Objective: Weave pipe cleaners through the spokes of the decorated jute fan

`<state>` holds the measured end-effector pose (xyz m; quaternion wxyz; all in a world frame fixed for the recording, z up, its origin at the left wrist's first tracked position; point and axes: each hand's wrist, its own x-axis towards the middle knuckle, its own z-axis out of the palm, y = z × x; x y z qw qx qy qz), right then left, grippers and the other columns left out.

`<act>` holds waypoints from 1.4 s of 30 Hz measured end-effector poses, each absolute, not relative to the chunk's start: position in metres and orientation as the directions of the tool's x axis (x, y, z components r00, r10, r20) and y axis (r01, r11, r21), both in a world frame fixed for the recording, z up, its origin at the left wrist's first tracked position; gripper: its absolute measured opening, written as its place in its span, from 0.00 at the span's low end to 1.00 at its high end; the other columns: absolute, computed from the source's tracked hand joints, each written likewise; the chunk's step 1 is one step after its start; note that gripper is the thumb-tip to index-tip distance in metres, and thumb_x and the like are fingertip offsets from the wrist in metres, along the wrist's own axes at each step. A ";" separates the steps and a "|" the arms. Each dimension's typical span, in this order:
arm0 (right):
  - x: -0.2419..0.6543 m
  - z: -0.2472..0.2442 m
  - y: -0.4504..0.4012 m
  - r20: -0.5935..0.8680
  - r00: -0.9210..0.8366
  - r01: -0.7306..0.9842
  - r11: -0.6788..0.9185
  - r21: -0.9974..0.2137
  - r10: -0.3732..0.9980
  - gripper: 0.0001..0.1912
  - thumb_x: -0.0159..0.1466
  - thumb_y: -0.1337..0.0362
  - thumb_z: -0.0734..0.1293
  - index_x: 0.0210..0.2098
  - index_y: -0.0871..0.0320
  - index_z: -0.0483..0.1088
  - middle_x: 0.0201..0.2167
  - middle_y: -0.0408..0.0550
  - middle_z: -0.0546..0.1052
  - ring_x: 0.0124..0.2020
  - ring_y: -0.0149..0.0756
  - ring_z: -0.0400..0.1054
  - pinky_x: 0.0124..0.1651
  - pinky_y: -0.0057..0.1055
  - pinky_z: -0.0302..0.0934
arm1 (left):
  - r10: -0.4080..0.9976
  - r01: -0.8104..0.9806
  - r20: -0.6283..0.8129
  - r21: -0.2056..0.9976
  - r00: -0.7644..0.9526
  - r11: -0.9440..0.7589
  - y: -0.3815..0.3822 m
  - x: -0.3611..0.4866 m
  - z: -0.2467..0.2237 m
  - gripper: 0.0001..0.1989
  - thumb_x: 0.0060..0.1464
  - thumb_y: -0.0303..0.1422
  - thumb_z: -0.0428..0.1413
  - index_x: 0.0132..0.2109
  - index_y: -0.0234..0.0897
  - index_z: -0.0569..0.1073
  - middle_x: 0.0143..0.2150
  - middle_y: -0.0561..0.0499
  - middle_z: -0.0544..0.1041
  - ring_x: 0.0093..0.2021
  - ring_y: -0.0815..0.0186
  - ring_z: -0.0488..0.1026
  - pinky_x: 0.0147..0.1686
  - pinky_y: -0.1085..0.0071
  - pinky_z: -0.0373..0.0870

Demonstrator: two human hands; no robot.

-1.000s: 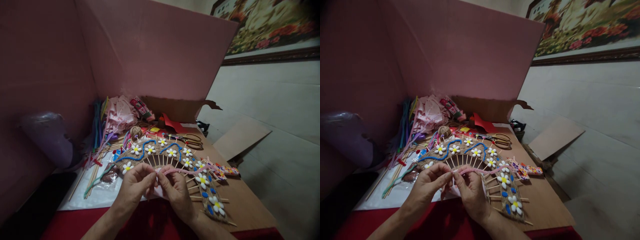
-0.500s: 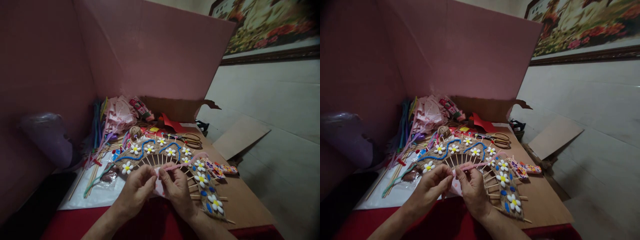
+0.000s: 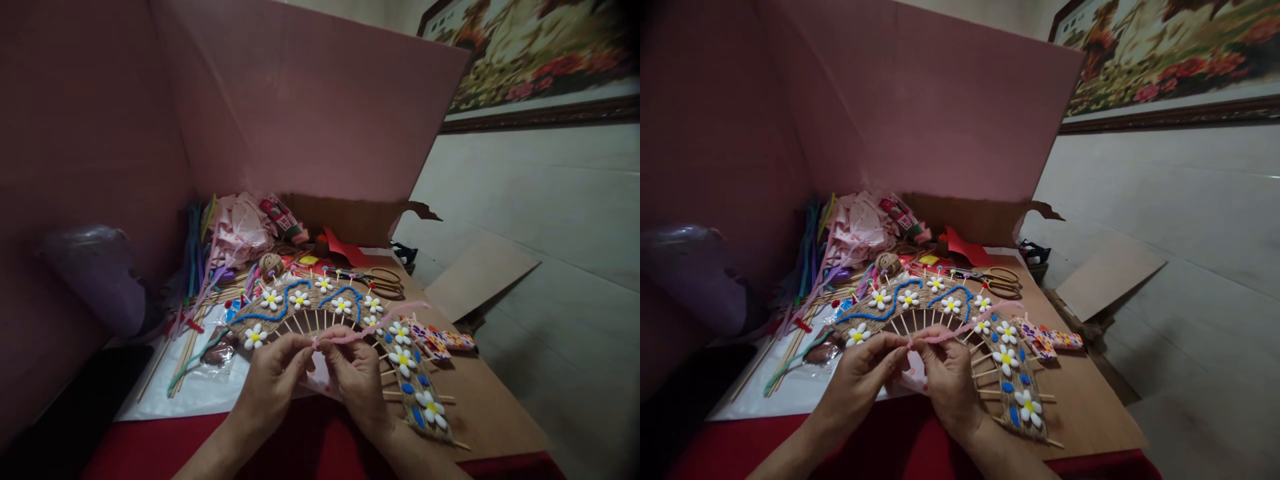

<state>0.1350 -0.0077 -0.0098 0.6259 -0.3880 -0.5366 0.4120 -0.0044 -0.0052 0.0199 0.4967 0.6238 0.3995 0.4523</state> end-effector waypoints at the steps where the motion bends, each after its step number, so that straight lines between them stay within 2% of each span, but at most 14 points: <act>1: 0.135 -0.010 -0.007 0.366 0.084 -0.098 0.373 -0.923 0.927 0.05 0.60 0.62 0.67 0.30 0.57 0.72 0.26 0.43 0.71 0.27 0.30 0.63 0.29 0.26 0.57 | 0.950 -0.010 0.117 0.993 0.289 -0.120 -0.004 -0.004 0.021 0.10 0.53 0.38 0.55 0.33 0.34 0.73 0.24 0.52 0.72 0.22 0.71 0.67 0.22 0.76 0.64; 6: 0.136 -0.009 -0.005 0.412 0.067 -0.142 0.418 -0.898 0.909 0.03 0.59 0.64 0.68 0.30 0.55 0.73 0.28 0.43 0.71 0.30 0.31 0.65 0.33 0.28 0.59 | 0.907 -0.225 -0.090 0.954 0.412 0.197 0.000 -0.006 0.021 0.14 0.48 0.40 0.59 0.31 0.32 0.70 0.22 0.50 0.74 0.17 0.72 0.67 0.14 0.78 0.63; 11: 0.136 -0.008 -0.004 0.438 0.046 -0.200 0.437 -0.877 0.898 0.02 0.58 0.64 0.69 0.30 0.54 0.75 0.28 0.43 0.70 0.31 0.31 0.65 0.34 0.28 0.60 | 0.856 -0.262 -0.147 0.914 0.496 0.309 0.000 -0.006 0.023 0.14 0.47 0.40 0.61 0.30 0.31 0.69 0.22 0.49 0.75 0.17 0.72 0.68 0.12 0.81 0.62; 19: 0.137 -0.005 -0.009 0.391 0.017 -0.173 0.388 -0.905 0.920 0.05 0.61 0.62 0.66 0.33 0.57 0.71 0.30 0.45 0.70 0.30 0.32 0.66 0.32 0.28 0.61 | 0.912 -0.251 -0.095 0.945 0.399 0.208 -0.001 -0.007 0.024 0.13 0.46 0.39 0.61 0.29 0.33 0.69 0.18 0.53 0.72 0.13 0.73 0.65 0.11 0.79 0.62; 26: 0.135 -0.004 -0.013 0.512 0.027 0.077 0.509 -0.857 0.859 0.03 0.61 0.66 0.65 0.31 0.56 0.71 0.31 0.45 0.70 0.34 0.33 0.66 0.38 0.30 0.61 | 0.945 -0.277 -0.078 0.946 0.318 0.171 -0.001 -0.007 0.025 0.15 0.46 0.40 0.61 0.27 0.32 0.69 0.18 0.54 0.71 0.14 0.74 0.65 0.11 0.80 0.61; 29: 0.135 -0.005 -0.012 0.515 0.050 0.111 0.507 -0.854 0.856 0.03 0.61 0.66 0.64 0.31 0.57 0.70 0.30 0.44 0.70 0.32 0.32 0.66 0.35 0.29 0.60 | 0.948 -0.295 -0.057 0.943 0.313 0.154 -0.001 -0.006 0.026 0.15 0.44 0.39 0.62 0.28 0.31 0.70 0.20 0.51 0.73 0.16 0.73 0.67 0.13 0.79 0.64; 34: 0.137 -0.007 -0.011 0.503 0.077 0.151 0.488 -0.860 0.861 0.04 0.62 0.65 0.64 0.31 0.57 0.69 0.29 0.44 0.69 0.31 0.31 0.65 0.34 0.28 0.59 | 0.930 -0.299 -0.031 0.942 0.367 0.149 0.000 -0.007 0.025 0.13 0.48 0.38 0.60 0.32 0.29 0.73 0.24 0.48 0.75 0.19 0.71 0.69 0.16 0.77 0.67; 42: 0.137 -0.004 -0.013 0.508 0.035 0.152 0.498 -0.854 0.861 0.04 0.63 0.66 0.63 0.33 0.56 0.70 0.31 0.44 0.70 0.33 0.32 0.66 0.35 0.28 0.59 | 0.940 -0.267 -0.028 0.956 0.340 0.125 -0.002 -0.006 0.027 0.13 0.48 0.39 0.60 0.31 0.31 0.71 0.22 0.51 0.74 0.17 0.72 0.67 0.15 0.75 0.67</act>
